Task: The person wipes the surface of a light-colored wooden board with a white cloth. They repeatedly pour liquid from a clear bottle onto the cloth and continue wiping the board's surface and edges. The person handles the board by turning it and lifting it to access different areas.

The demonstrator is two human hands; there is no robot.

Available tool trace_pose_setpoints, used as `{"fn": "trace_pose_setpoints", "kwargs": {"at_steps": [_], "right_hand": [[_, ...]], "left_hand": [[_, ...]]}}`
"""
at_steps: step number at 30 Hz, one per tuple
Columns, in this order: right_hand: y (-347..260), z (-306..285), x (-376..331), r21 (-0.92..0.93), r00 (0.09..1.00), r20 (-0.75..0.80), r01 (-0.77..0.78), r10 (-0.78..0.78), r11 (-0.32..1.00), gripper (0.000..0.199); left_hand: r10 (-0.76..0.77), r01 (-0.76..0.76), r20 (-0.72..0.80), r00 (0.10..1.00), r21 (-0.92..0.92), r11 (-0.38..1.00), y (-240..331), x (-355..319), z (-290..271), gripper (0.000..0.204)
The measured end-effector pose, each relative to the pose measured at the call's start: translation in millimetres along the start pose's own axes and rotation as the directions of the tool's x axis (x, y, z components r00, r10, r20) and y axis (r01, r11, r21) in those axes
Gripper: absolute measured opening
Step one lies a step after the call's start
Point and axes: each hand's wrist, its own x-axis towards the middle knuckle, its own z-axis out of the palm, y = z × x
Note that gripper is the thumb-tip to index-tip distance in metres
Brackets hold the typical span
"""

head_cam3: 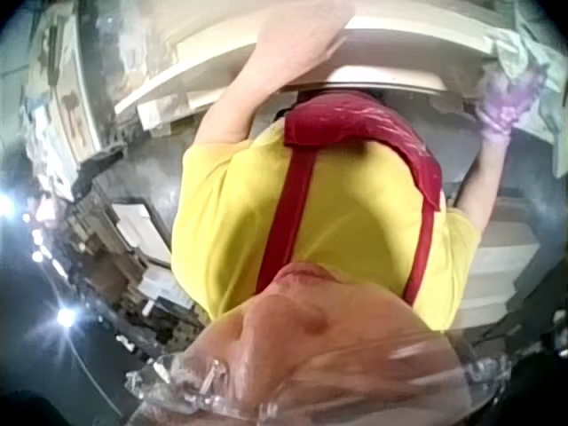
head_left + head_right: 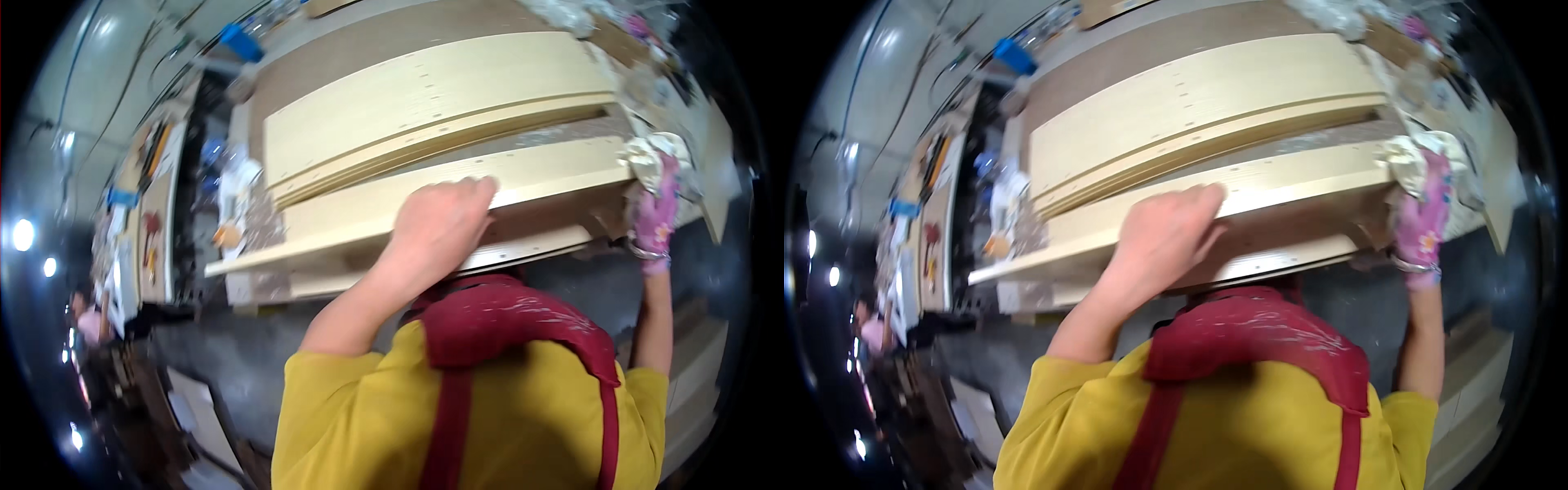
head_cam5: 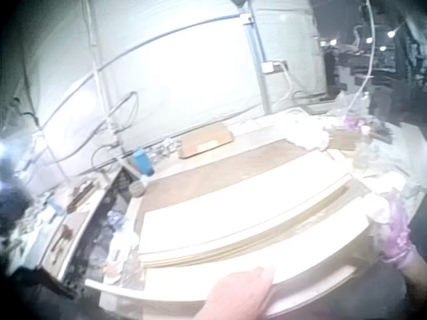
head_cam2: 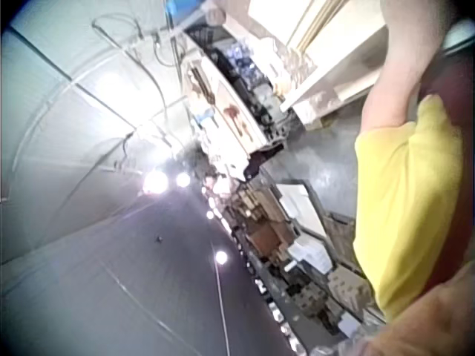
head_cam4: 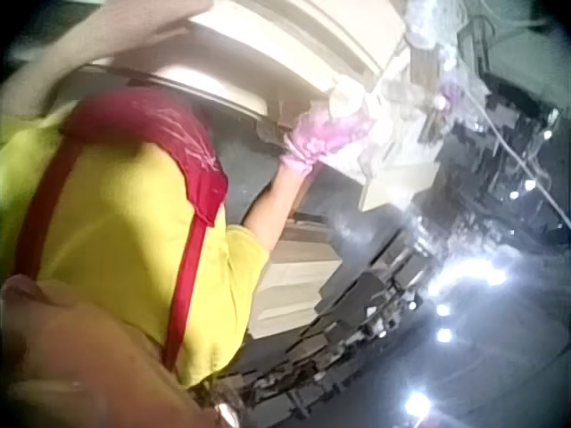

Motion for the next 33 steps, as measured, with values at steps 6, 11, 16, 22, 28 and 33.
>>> {"fn": "trace_pose_setpoints", "kwargs": {"at_steps": [6, 11, 16, 22, 28, 33], "right_hand": [[116, -36, 30, 0.295, 0.944, 0.224, -0.304, 0.244, 0.906, 0.049], [118, -72, -15, -0.117, 0.974, 0.209, -0.059, 0.083, 0.991, 0.051], [66, -43, -18, -0.058, 0.906, 0.398, 0.182, -0.144, 0.982, 0.052], [-71, -8, 38, 0.192, 0.734, 0.501, 0.422, -0.458, 0.886, 0.041], [-43, -12, 60, 0.320, 0.684, 0.564, 0.336, -0.463, 0.886, 0.054], [-41, -15, 54, 0.234, 0.635, 0.605, 0.436, -0.481, 0.869, 0.056]], "left_hand": [[0.004, -0.003, -0.032, 0.999, 0.037, 0.999, -10, -12, 0, 0.023], [0.002, -0.002, 0.012, 1.000, 0.018, 1.000, -9, -16, 3, 0.024], [0.008, -0.008, 0.023, 1.000, 0.018, 1.000, -10, -13, 2, 0.023], [-0.037, 0.037, -0.008, 0.999, -0.003, 0.999, -15, -5, -3, 0.025], [-0.157, 0.148, 0.073, 0.985, 0.112, 0.983, -27, -44, -38, 0.040], [-0.479, 0.469, -0.044, 0.877, 0.305, 0.829, -94, -155, -89, 0.037]]}}
